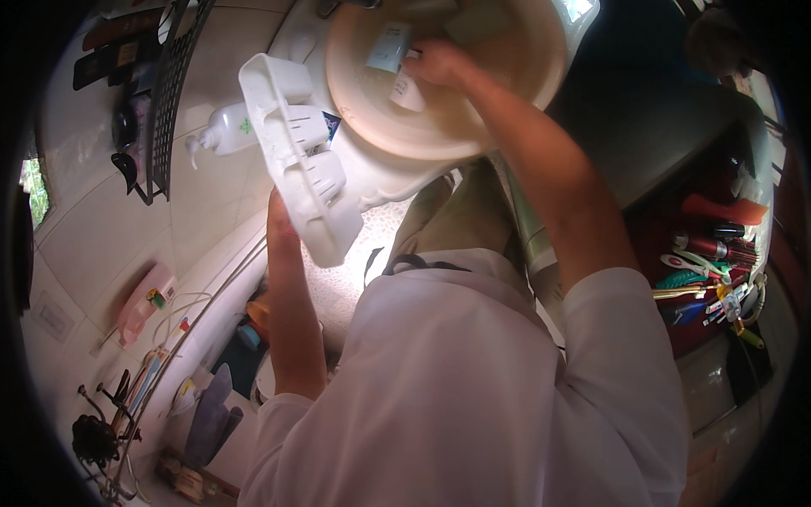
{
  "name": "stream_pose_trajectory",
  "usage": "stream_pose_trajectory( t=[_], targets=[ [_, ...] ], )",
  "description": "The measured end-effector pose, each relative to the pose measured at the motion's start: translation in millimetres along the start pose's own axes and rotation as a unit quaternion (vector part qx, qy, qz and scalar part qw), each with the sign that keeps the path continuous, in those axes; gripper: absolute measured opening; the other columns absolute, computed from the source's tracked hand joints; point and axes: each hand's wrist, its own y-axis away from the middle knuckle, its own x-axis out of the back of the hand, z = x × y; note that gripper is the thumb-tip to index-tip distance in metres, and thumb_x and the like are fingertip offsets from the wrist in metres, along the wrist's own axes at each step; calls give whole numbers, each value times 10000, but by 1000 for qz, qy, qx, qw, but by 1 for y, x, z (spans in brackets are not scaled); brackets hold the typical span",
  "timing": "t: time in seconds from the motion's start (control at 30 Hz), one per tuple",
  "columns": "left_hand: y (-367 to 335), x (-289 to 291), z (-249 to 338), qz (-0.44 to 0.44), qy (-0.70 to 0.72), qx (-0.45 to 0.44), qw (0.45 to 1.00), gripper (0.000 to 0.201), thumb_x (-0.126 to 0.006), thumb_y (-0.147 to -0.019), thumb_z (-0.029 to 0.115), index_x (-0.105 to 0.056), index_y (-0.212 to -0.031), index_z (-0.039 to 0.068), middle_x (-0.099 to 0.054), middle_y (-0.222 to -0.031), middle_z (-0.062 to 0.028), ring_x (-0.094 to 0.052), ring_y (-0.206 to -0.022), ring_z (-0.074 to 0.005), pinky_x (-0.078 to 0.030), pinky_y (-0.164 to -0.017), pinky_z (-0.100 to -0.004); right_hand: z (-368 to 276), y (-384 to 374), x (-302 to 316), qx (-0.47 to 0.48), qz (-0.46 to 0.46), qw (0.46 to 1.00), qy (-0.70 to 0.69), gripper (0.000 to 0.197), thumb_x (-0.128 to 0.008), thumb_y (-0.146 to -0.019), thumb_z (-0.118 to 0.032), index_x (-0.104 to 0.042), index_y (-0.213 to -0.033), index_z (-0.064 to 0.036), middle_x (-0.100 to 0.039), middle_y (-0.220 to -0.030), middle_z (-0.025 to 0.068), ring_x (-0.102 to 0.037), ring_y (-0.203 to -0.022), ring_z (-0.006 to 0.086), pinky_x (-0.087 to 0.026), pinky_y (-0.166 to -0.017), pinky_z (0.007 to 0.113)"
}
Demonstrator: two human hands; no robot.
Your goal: The person washes various bathroom items including toothbrushes, a comb, tubes of cream, and a holder in a sink with water and a cloth, then places them on top of a washing machine.
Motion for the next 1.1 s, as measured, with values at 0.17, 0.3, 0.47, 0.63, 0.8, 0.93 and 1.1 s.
stream_pose_trajectory(
  t=[0.17,0.3,0.47,0.63,0.8,0.93,1.1],
  targets=[
    [7,-28,-23,-49,74,-3,996,505,-551,-913,237,-397,-1338,11,-570,-1181,-166,-599,-1033,-258,-535,-845,-388,4,-2,-4,6,16,1000,-6,443,-617,-802,-395,-643,-1097,-66,-660,-1033,173,-632,-948,305,-488,-851,379],
    [2,-34,-30,-52,75,-18,996,512,-543,-917,244,-388,-1342,5,-565,-1186,-168,-599,-1036,-258,-537,-844,-384,1,-1,-4,15,15,1000,12,442,-620,-796,-387,-643,-1097,-64,-660,-1036,173,-632,-953,304,-487,-857,382],
    [-1,-40,-35,-47,73,-35,996,521,-533,-922,254,-376,-1347,-3,-559,-1193,-171,-598,-1040,-259,-538,-843,-378,0,-2,-3,21,0,1000,-20,431,-621,-790,-380,-647,-1078,-61,-661,-1030,174,-634,-940,311,-491,-845,388],
    [-2,-42,-35,-46,69,-53,995,530,-523,-927,264,-365,-1352,-12,-553,-1199,-175,-598,-1043,-259,-540,-842,-372,2,-3,-4,30,21,999,-5,419,-622,-786,-373,-651,-1051,-50,-666,-994,177,-637,-910,316,-497,-822,390],
    [4,-44,-34,-32,62,-78,994,540,-513,-932,273,-353,-1357,-20,-547,-1206,-178,-598,-1046,-260,-542,-841,-366,3,-4,-7,37,24,999,7,416,-622,-784,-379,-658,-1031,-47,-666,-977,179,-638,-894,318,-498,-815,390],
    [14,-49,-33,-3,36,-106,994,548,-505,-936,281,-344,-1361,-27,-542,-1211,-180,-597,-1049,-261,-543,-840,-362,4,-2,-5,33,37,999,20,401,-603,-803,-379,-662,-1009,-40,-666,-961,181,-639,-876,323,-497,-805,393],
    [22,-50,-24,30,-2,-138,990,559,-494,-941,291,-333,-1366,-35,-536,-1218,-184,-597,-1052,-261,-545,-838,-356,3,-1,-6,24,26,999,-2,390,-541,-852,-370,-656,-997,-27,-662,-942,192,-632,-873,339,-488,-808,402]
  ],
)
